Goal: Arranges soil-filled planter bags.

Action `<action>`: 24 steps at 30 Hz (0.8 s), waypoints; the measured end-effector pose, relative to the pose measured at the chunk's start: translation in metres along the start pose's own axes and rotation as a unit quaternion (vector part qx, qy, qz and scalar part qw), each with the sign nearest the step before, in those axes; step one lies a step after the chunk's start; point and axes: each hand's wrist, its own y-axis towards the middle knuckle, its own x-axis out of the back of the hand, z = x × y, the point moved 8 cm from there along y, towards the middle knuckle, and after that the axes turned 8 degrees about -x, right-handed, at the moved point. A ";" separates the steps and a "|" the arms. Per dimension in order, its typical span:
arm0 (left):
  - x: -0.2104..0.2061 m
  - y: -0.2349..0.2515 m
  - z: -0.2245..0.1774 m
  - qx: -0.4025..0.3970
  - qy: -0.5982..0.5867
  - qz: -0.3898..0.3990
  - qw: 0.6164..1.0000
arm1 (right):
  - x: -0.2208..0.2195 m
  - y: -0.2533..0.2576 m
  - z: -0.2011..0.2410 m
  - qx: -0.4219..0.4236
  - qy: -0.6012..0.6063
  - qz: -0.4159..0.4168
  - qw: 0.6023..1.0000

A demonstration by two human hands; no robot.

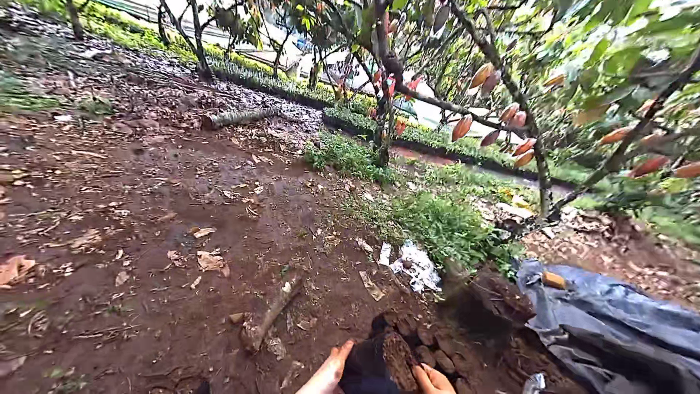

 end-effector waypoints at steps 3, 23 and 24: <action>-0.002 0.040 -0.012 0.064 -0.035 0.021 0.997 | -0.002 0.038 0.016 -0.015 -0.003 0.002 1.000; -0.135 0.364 -0.204 0.074 0.027 0.202 0.976 | 0.112 0.309 0.099 -0.012 0.085 -0.040 0.996; -0.143 0.377 -0.208 0.095 0.051 0.239 0.965 | 0.112 0.321 0.096 -0.022 0.108 -0.042 0.993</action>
